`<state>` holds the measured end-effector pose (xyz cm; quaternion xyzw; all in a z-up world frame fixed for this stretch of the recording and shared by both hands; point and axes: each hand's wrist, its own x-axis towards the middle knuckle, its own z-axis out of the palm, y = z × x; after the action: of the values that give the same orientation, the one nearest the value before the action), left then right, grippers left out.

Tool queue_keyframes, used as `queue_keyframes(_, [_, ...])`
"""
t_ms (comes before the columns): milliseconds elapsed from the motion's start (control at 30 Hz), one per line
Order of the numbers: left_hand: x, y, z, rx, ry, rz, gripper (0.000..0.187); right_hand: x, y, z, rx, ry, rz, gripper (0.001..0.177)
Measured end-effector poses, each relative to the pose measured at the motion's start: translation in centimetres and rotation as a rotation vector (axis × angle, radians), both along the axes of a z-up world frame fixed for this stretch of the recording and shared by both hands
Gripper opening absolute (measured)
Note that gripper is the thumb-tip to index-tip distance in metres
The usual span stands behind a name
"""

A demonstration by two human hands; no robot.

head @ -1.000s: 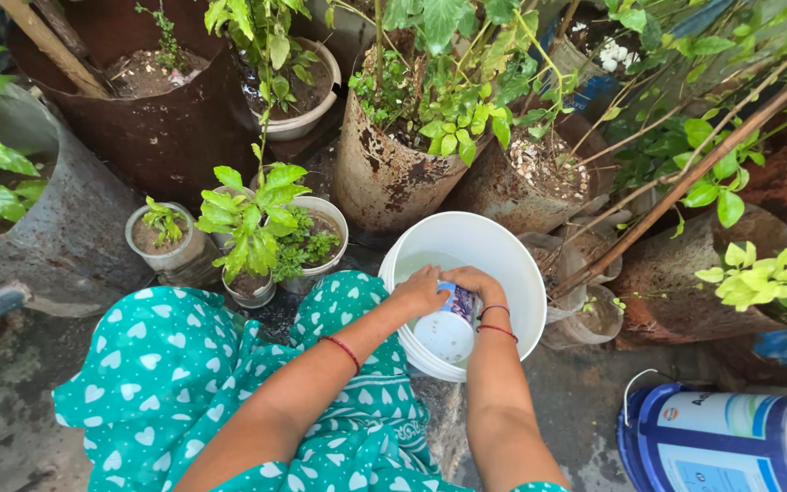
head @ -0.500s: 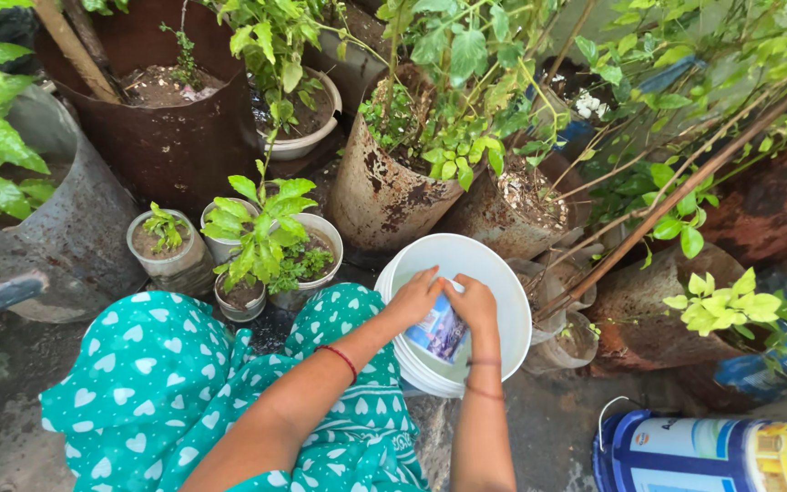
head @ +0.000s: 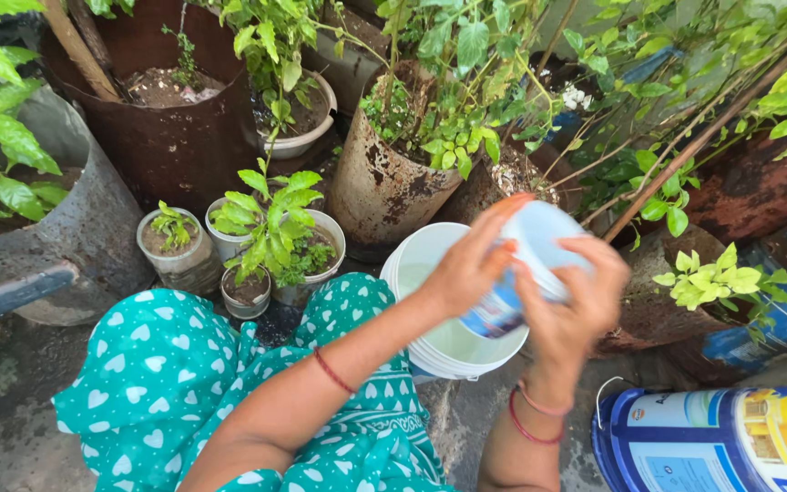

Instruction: The person washes a plastic container by repeatedly dipping it into a white bucket of water and scrubbing the interior and exterior surfaces with their hands.

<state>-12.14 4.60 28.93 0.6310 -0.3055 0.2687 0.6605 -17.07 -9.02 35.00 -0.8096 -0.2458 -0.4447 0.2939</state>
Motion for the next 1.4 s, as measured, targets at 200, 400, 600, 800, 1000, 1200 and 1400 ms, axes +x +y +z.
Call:
queue_keyframes(200, [-4.8,2.0,9.5,0.077,-0.364,0.093,0.051,-0.2,-0.2,7.7,-0.043,-0.546,0.003,0.029])
queue_keyframes(400, [11.6,0.4,1.3,-0.127,0.290,0.216,0.053,14.9,2.5,5.1,-0.307,0.178,0.126,0.030])
queue_keyframes(600, [16.6,-3.8,-21.6,0.174,0.593,0.129,0.064,19.1,-3.1,-12.2,-0.429,0.455,-0.071,0.035])
queue_keyframes(800, [9.5,-4.9,-29.1,0.704,0.567,0.198,0.069,21.8,-5.8,-27.4,-0.601,1.082,-0.112,0.063])
queue_keyframes(1000, [6.8,-5.5,-27.8,1.456,0.631,0.181,0.079,22.6,-6.2,-33.2,-0.615,1.263,0.081,0.053])
queue_keyframes(1200, [6.3,-5.5,-25.4,1.486,0.692,0.142,0.080,23.3,-5.4,-35.5,-0.669,1.372,0.253,0.037])
queue_keyframes(1400, [6.5,-5.3,-26.9,1.338,0.607,0.235,0.073,24.1,-7.1,-34.8,-0.515,1.338,0.099,0.048])
